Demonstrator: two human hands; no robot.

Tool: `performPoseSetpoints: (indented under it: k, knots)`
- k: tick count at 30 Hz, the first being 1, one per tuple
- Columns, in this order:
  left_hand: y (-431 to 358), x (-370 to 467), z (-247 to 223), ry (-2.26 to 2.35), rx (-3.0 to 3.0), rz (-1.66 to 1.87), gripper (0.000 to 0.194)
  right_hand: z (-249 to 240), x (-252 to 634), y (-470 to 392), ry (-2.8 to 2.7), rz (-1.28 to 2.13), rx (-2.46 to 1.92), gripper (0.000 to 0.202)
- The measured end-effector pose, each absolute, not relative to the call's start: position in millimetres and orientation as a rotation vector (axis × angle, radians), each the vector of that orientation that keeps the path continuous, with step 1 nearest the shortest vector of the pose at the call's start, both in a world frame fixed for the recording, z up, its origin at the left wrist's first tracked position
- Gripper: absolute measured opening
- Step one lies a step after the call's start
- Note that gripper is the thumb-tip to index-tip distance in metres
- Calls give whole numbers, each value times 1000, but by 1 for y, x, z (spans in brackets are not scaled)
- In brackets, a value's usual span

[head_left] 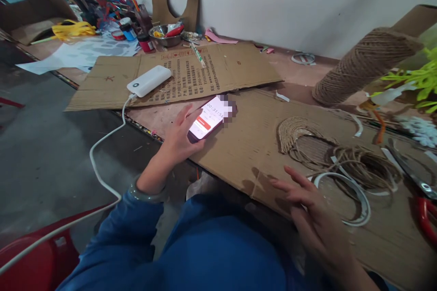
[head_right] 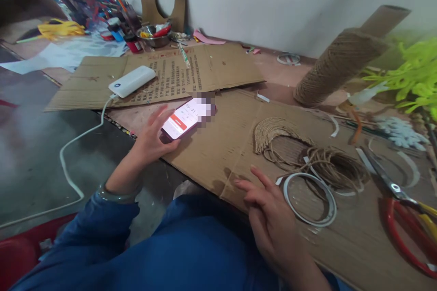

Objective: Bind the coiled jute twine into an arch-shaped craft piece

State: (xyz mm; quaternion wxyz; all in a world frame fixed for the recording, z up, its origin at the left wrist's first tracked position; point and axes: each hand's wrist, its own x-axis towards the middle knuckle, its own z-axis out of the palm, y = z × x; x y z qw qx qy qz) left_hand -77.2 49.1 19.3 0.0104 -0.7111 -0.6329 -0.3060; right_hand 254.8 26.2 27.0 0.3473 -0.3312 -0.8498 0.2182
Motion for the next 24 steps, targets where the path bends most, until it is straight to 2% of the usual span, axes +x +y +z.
performPoseSetpoints:
  k: [5,13,24]
  knots:
    - [67,-88,21,-2053,-2159,-882,74,27,255,27,-2191,554,-867,22]
    - [87,-98,21,-2272,-1980,-955,76,25,254,26,-2180,569,-880,21]
    - [93,-101,23,-2484,-1999,-883,86,23,256,26,-2192,534,-865,21]
